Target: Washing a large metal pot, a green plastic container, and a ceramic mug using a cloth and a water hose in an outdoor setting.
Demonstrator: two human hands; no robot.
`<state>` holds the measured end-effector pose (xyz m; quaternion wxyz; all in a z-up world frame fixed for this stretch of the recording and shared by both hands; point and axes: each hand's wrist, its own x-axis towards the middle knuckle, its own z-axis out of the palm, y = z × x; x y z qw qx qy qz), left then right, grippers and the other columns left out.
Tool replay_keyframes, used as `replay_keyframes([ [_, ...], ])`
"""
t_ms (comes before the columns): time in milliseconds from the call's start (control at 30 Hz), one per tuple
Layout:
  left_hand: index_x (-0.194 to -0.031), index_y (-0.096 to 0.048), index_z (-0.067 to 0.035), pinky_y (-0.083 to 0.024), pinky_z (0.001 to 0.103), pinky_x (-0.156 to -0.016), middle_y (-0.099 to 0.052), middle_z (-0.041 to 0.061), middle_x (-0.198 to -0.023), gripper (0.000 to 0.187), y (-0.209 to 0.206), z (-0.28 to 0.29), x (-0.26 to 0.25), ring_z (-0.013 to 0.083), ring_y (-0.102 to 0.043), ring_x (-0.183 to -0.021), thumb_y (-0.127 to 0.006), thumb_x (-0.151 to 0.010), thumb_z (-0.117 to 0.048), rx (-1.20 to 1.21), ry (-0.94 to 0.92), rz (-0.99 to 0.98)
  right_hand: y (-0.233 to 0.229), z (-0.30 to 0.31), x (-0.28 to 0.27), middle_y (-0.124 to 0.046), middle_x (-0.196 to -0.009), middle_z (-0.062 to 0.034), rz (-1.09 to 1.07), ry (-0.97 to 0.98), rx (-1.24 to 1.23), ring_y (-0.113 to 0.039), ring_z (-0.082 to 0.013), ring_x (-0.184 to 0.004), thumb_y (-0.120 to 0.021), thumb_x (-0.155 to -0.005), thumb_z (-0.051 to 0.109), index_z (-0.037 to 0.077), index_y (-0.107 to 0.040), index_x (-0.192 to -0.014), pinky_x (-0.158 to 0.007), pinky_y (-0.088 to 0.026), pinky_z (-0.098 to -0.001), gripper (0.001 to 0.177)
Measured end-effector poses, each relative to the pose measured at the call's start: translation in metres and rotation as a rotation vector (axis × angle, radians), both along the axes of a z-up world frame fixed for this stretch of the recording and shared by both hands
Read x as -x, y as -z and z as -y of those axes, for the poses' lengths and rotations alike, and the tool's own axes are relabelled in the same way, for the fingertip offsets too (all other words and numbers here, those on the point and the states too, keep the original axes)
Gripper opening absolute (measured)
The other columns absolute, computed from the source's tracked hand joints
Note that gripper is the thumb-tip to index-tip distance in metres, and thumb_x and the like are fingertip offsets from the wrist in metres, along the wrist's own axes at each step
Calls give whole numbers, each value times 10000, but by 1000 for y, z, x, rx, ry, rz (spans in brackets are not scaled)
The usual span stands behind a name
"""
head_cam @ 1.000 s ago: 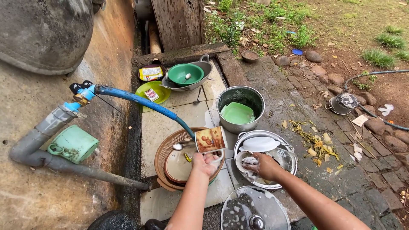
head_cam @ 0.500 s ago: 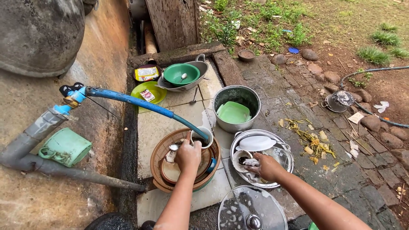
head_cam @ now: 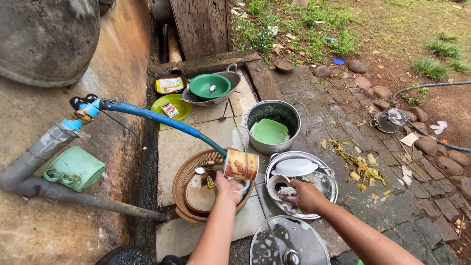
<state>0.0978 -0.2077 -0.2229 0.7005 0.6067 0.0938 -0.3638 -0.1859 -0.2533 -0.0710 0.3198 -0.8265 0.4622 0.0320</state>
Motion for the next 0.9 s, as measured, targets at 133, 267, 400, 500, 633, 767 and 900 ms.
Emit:
replay_keyframes([
  [133, -847, -454, -178, -246, 302, -252, -320, 32, -604, 504, 5, 2, 23, 276, -491, -581, -265, -972, -628, 494, 484, -782, -2, -2, 1, -744, -998, -278, -15, -10, 27, -702, -463, -1053, -804, -835, 468, 48, -664, -1135, -931, -555, -508, 535],
  [267, -1088, -618, -158, -519, 375, -370, -630, 112, -817, 584, 9, 8, 46, 271, -635, -818, -411, -945, -686, 1346, 1145, -1235, 1, 4, 2, -746, -1003, -268, -39, -27, 52, -703, -459, -1048, -804, -827, 472, 56, -661, -1134, -924, -557, -513, 536],
  [400, -1086, -520, -153, -207, 232, -344, -671, 82, -874, 413, -190, -39, 48, 212, -554, -613, -382, -1020, -536, 131, 356, -492, 3, 2, 13, -755, -1002, -239, -59, -9, 38, -713, -430, -1056, -800, -821, 512, 86, -671, -1123, -928, -567, -493, 538],
  [500, -1151, -617, -131, -470, 290, -348, -634, 26, -739, 517, -91, -18, 13, 135, -412, -401, -337, -1040, -552, 198, 134, -336, 10, 8, 18, -758, -1016, -232, -50, -4, 42, -719, -427, -1050, -814, -812, 509, 72, -676, -1114, -923, -566, -493, 549],
  [633, -1234, -735, -230, -557, 427, -938, -774, 98, -1052, 464, -100, -26, 0, 291, -699, -1088, -624, -795, -332, -297, 190, 674, 24, 14, 21, -750, -998, -231, -79, -49, 61, -713, -428, -1042, -803, -819, 479, 79, -662, -1112, -917, -567, -498, 516],
  [767, -1361, -614, -96, -590, 430, -902, -727, 201, -1211, 514, -104, -36, 1, 340, -728, -1054, -594, -848, -119, -114, 192, 734, -9, -7, -3, -660, -1347, -114, -314, -13, -55, -695, -261, -1150, -759, -885, 524, 131, -466, -1452, -923, -592, -387, 750],
  [900, -1447, -527, -153, -557, 463, -1036, -631, 193, -1367, 529, -136, -48, 19, 360, -652, -1216, -593, -931, -55, -125, 281, 512, -4, -12, -5, -760, -974, -7, -365, -93, -19, -683, -153, -810, -741, -905, 518, 206, -609, -1095, -707, -569, -310, 388],
])
